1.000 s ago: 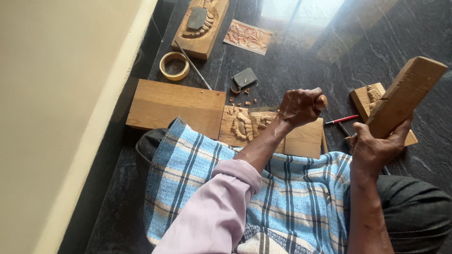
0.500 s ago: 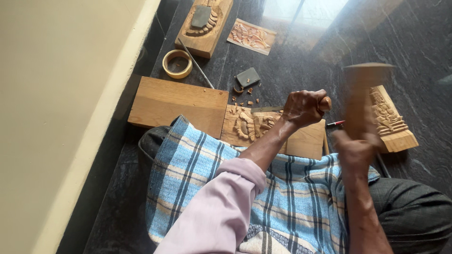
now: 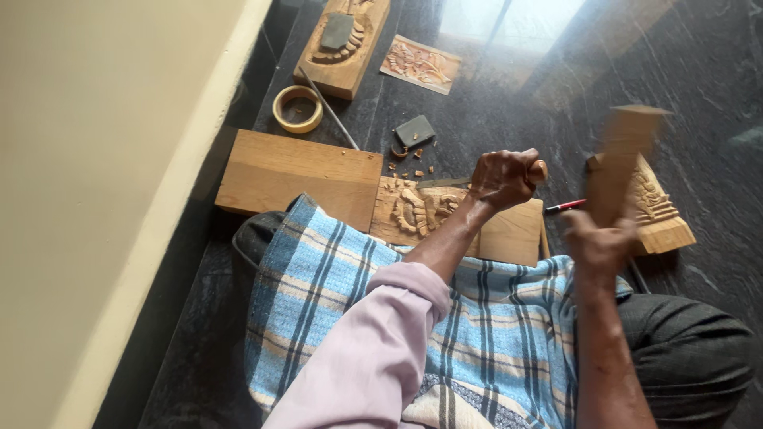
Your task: The person sits on the floor and carves a wooden block using a chisel and a wooden mallet. They repeatedly strike the chisel to shape the wood, occasionally adjusting the chisel and clearing wood shavings from the work area.
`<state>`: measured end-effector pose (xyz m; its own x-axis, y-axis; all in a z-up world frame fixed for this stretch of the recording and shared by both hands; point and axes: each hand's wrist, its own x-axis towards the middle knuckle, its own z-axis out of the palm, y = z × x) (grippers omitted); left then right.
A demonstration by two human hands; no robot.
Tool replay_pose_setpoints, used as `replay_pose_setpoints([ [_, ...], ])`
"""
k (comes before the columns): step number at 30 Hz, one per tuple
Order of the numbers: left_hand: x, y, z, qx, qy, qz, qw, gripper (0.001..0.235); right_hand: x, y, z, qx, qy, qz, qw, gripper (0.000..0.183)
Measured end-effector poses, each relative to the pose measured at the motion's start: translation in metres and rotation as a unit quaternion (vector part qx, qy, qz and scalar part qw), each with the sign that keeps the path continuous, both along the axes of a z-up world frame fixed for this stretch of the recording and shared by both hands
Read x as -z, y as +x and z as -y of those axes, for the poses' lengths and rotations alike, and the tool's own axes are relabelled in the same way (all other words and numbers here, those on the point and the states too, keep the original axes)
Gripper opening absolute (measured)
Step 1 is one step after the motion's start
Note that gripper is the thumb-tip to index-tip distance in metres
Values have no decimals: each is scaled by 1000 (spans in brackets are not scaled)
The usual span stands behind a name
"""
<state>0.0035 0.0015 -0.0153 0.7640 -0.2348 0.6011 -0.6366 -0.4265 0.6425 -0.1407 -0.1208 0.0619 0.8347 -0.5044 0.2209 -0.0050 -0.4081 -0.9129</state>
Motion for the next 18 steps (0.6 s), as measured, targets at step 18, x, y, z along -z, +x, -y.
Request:
replay_pose_setpoints([
  [18, 4, 10, -8, 1, 6, 13, 1000, 35, 1, 1, -10, -71, -62, -66, 993, 96],
])
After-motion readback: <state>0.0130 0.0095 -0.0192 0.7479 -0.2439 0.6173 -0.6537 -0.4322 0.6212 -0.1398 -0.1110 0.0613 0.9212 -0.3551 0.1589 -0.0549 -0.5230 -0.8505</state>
